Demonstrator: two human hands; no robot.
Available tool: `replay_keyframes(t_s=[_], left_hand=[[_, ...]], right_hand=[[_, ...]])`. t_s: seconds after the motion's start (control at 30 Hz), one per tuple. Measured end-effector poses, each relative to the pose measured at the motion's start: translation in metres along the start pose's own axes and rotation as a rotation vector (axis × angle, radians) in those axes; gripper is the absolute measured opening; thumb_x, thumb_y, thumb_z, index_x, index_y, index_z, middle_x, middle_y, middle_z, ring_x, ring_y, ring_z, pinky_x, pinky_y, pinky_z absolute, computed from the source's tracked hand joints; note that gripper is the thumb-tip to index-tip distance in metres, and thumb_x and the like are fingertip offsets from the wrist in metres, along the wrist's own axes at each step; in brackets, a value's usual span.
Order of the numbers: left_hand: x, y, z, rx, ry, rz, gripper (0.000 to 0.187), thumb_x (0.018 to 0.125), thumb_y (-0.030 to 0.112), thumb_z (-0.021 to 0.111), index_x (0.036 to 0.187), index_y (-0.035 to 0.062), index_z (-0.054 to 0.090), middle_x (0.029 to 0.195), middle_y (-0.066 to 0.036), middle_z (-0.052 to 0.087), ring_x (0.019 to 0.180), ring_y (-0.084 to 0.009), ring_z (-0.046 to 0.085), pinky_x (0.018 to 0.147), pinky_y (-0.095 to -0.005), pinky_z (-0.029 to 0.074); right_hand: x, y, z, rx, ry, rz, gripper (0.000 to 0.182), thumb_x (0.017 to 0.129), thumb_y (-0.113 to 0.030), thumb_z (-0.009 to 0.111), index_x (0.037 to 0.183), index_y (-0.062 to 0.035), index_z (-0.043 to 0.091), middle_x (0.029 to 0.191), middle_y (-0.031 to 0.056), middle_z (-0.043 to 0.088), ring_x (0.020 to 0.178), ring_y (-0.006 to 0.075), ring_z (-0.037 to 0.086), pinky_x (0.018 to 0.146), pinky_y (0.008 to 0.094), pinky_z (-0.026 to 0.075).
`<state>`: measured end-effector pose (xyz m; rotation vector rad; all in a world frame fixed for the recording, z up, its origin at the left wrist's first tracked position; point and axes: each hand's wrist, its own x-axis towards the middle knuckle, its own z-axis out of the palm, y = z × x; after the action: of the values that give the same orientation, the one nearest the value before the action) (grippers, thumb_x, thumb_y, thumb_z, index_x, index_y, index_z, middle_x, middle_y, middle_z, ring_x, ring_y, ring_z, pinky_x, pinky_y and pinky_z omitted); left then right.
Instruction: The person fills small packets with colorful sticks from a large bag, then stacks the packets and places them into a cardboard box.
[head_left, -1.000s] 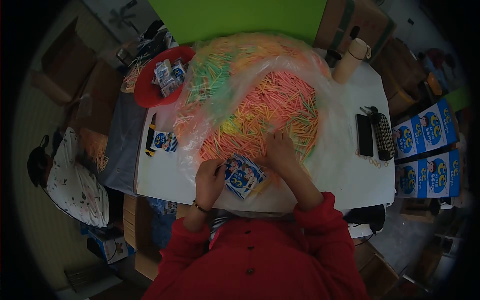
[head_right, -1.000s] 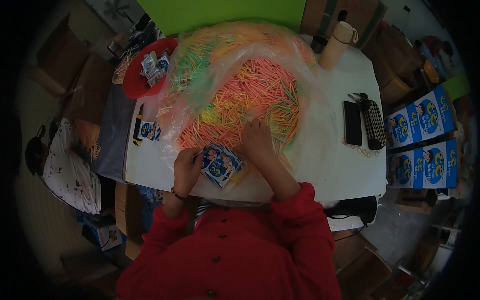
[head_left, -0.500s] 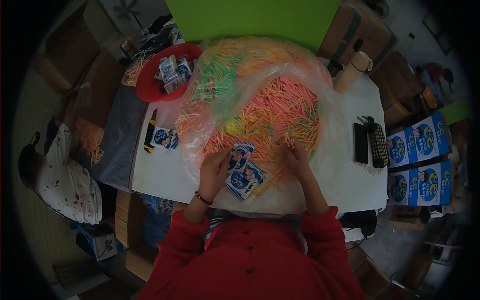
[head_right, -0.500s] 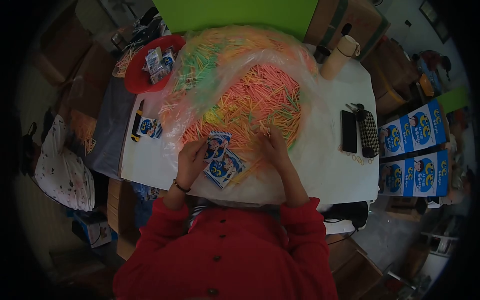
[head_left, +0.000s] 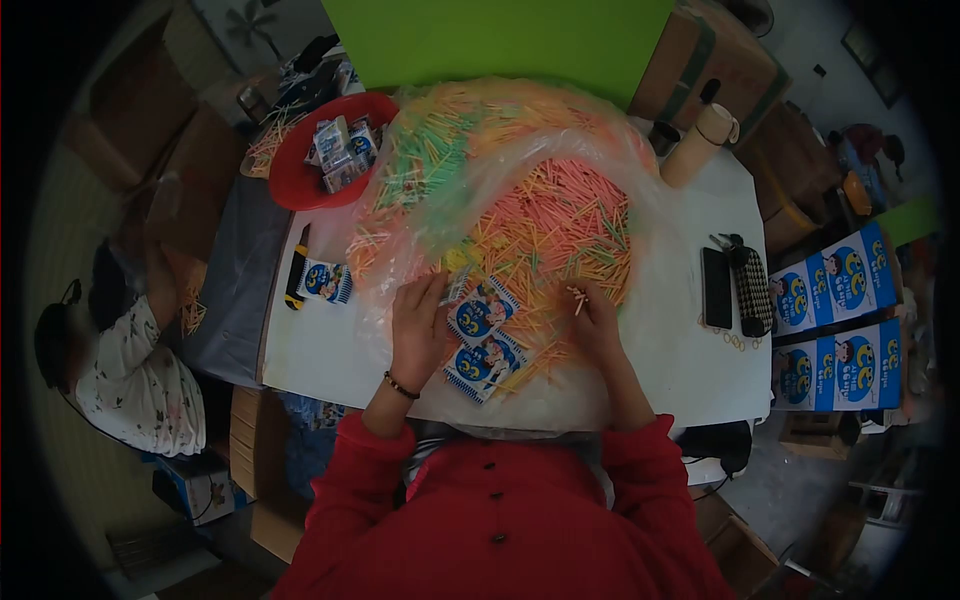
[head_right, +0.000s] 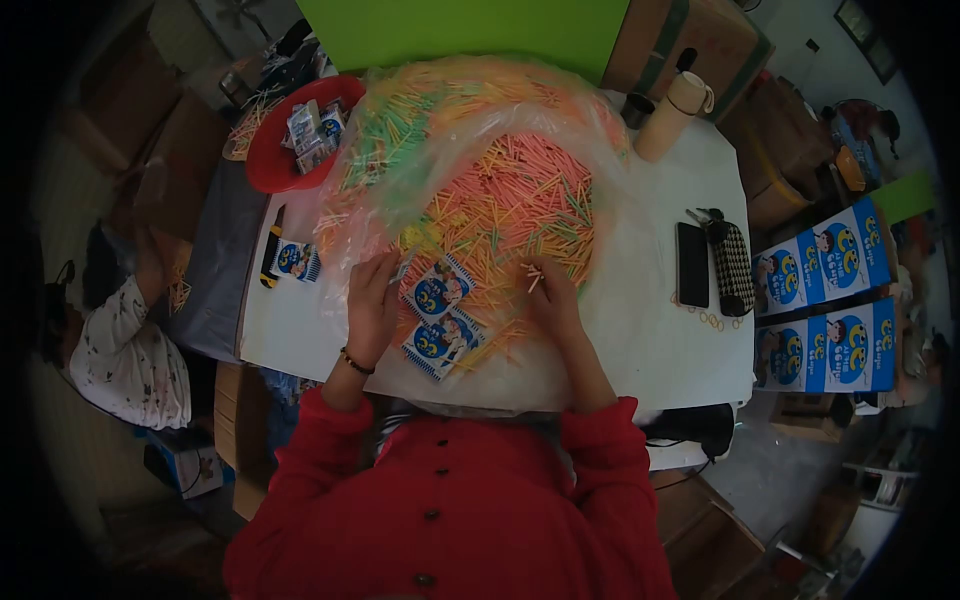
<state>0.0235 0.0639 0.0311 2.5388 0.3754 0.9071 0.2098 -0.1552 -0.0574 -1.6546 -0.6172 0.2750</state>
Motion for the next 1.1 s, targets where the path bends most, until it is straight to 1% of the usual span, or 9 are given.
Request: replay_keyframes(t_s=[0.1, 0.17, 0.27, 0.5, 0.57, 0.7, 0.9, 0.97, 1.1], left_hand=[[-0.003, 0.001, 0.006, -0.184, -0.096, -0.052, 0.032, 0.086, -0.002, 0.056, 0.118, -0.0026, 0.060, 0.109, -0.016, 0.064, 0.098, -0.0289, 0.059, 0.087, -0.0372, 0.047], [-0.008, 0.004, 0.014, -0.957, -0.090, -0.615, 0.020, 0.094, 0.009, 0.057, 0.109, -0.0019, 0.065, 0.098, -0.010, 0.069, 0.087, -0.0186, 0.065, 0.078, -0.0309, 0.053], [-0.006, 0.002, 0.018, -1.594, -0.184, -0.941, 0.023, 0.098, 0.017, 0.054, 0.109, 0.0006, 0.065, 0.102, -0.009, 0.069, 0.090, -0.0173, 0.067, 0.080, -0.0339, 0.056], [-0.014, 0.005, 0.032, -1.542, -0.336, -1.015, 0.021, 0.095, 0.017, 0.058, 0.107, -0.0002, 0.064, 0.102, -0.010, 0.069, 0.093, -0.0192, 0.068, 0.079, -0.0377, 0.058], [-0.012, 0.019, 0.029, -1.467, -0.349, -1.108, 0.024, 0.096, 0.019, 0.057, 0.109, -0.0003, 0.062, 0.102, -0.009, 0.069, 0.092, -0.0192, 0.068, 0.079, -0.0368, 0.058], [-0.013, 0.022, 0.036, -1.648, -0.369, -1.097, 0.027, 0.097, 0.021, 0.055, 0.114, -0.0002, 0.059, 0.102, -0.009, 0.068, 0.090, -0.0188, 0.068, 0.078, -0.0351, 0.057], [-0.011, 0.030, 0.037, -1.694, -0.398, -1.109, 0.028, 0.098, 0.022, 0.053, 0.115, -0.0002, 0.059, 0.102, -0.008, 0.068, 0.090, -0.0182, 0.068, 0.079, -0.0322, 0.056], [-0.014, 0.031, 0.036, -1.651, -0.406, -1.056, 0.024, 0.097, 0.018, 0.056, 0.111, -0.0009, 0.062, 0.100, -0.008, 0.069, 0.090, -0.0167, 0.067, 0.079, -0.0310, 0.056], [-0.017, 0.036, 0.039, -1.556, -0.386, -1.030, 0.019, 0.095, 0.016, 0.060, 0.103, 0.0016, 0.067, 0.095, -0.004, 0.069, 0.079, -0.0101, 0.065, 0.068, -0.0250, 0.054]], right_hand=[[0.001, -0.013, -0.007, -0.284, -0.056, -0.117, 0.021, 0.090, -0.007, 0.058, 0.111, -0.0031, 0.060, 0.102, 0.0106, 0.064, 0.093, 0.0198, 0.062, 0.081, 0.0314, 0.048], [0.006, -0.018, -0.005, 0.073, -0.064, 0.148, 0.019, 0.093, -0.009, 0.056, 0.110, -0.0018, 0.059, 0.103, 0.0090, 0.064, 0.096, 0.0144, 0.061, 0.082, 0.0299, 0.048], [0.022, -0.017, -0.007, 0.549, 0.051, 0.207, 0.018, 0.096, -0.011, 0.054, 0.110, -0.0007, 0.059, 0.105, 0.0064, 0.064, 0.099, 0.0135, 0.060, 0.085, 0.0292, 0.047], [0.012, -0.014, -0.009, -0.232, -0.125, -0.128, 0.015, 0.098, -0.011, 0.051, 0.104, -0.0014, 0.060, 0.105, 0.0047, 0.063, 0.094, 0.0129, 0.057, 0.086, 0.0271, 0.044], [0.015, -0.015, -0.008, 0.260, 0.076, 0.046, 0.015, 0.096, -0.009, 0.052, 0.106, -0.0011, 0.060, 0.106, 0.0066, 0.063, 0.097, 0.0150, 0.057, 0.087, 0.0283, 0.044], [0.017, -0.029, -0.014, 0.403, 0.157, 0.071, 0.015, 0.095, -0.008, 0.052, 0.106, -0.0009, 0.060, 0.109, 0.0079, 0.063, 0.102, 0.0168, 0.057, 0.089, 0.0296, 0.044], [0.011, -0.015, -0.016, 0.021, 0.009, -0.047, 0.023, 0.101, -0.021, 0.048, 0.112, -0.0033, 0.059, 0.118, 0.0055, 0.061, 0.112, 0.0143, 0.054, 0.094, 0.0291, 0.043], [0.013, -0.043, -0.017, 0.554, 0.182, 0.247, 0.028, 0.101, -0.024, 0.047, 0.115, -0.0028, 0.057, 0.120, 0.0084, 0.062, 0.114, 0.0185, 0.057, 0.097, 0.0317, 0.044], [0.015, -0.052, -0.020, 0.712, 0.161, 0.283, 0.031, 0.102, -0.027, 0.045, 0.117, -0.0011, 0.055, 0.121, 0.0122, 0.061, 0.115, 0.0225, 0.057, 0.099, 0.0342, 0.044]])
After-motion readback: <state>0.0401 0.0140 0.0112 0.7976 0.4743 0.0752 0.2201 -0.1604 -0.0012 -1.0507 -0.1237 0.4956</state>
